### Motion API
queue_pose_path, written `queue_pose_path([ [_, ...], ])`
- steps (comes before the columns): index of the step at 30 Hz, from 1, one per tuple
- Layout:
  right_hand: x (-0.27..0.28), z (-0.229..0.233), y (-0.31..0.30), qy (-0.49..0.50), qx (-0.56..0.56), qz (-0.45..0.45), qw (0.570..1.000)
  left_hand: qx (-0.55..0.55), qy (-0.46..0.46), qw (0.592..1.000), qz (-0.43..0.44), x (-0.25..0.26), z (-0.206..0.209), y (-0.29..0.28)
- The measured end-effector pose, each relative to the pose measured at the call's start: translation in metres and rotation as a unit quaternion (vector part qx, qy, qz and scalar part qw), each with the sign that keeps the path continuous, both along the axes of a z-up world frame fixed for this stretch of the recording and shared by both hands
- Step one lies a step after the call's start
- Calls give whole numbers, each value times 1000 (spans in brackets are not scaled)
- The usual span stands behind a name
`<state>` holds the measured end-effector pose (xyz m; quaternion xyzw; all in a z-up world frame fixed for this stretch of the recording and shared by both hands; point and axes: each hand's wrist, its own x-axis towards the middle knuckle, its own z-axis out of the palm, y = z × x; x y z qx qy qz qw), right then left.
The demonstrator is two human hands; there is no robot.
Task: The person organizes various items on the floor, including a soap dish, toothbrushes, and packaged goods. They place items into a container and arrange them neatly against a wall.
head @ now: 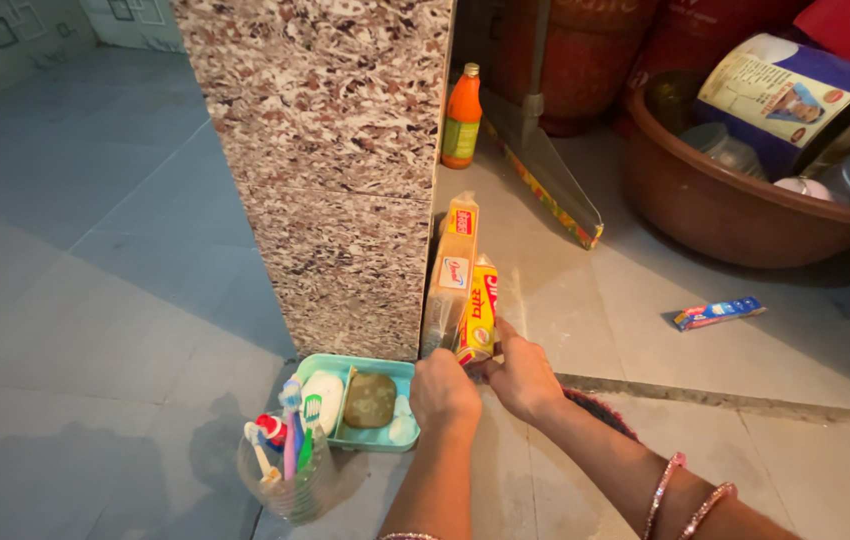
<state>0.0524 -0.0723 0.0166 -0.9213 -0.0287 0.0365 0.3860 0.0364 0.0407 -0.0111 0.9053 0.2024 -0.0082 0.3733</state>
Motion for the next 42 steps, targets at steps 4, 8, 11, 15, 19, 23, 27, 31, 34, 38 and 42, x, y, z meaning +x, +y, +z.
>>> queue_pose_path([
  [4, 1, 10, -1, 26, 17, 7, 999, -7, 13, 1000, 0, 6, -9, -5],
  [8, 5, 11, 0, 22, 36, 2, 999, -109, 17, 988, 104, 15, -24, -10],
  [11, 10, 6, -1, 44, 90, -2, 995, -136, 4, 982, 131, 16, -32, -12],
  [15, 15, -2, -4, 38, 78, -10, 996, -87, 8, 986, 139, 18, -28, -17],
  [19, 17, -8, -5, 23, 79, -11, 997, -57, 25, 990, 124, 17, -21, -21],
  [23, 20, -12, -7, 28, 118, -5, 993, -36, 37, 991, 123, 19, -21, -22],
  [27, 25, -16, -6, 50, 160, -34, 985, -46, 24, 987, 152, 21, -30, -21],
  [31, 29, -20, -3, 33, 116, -52, 991, -148, 19, 967, 208, 25, -37, -13],
  [34, 33, -22, -2, 36, 114, -59, 991, -186, 26, 952, 242, 24, -39, -10],
  [38, 41, -31, -3, 49, 138, -53, 988, -201, 46, 952, 226, 26, -42, -11],
  [42, 49, -45, -11, 67, 207, -20, 976, -180, 30, 957, 225, 28, -50, -12],
])
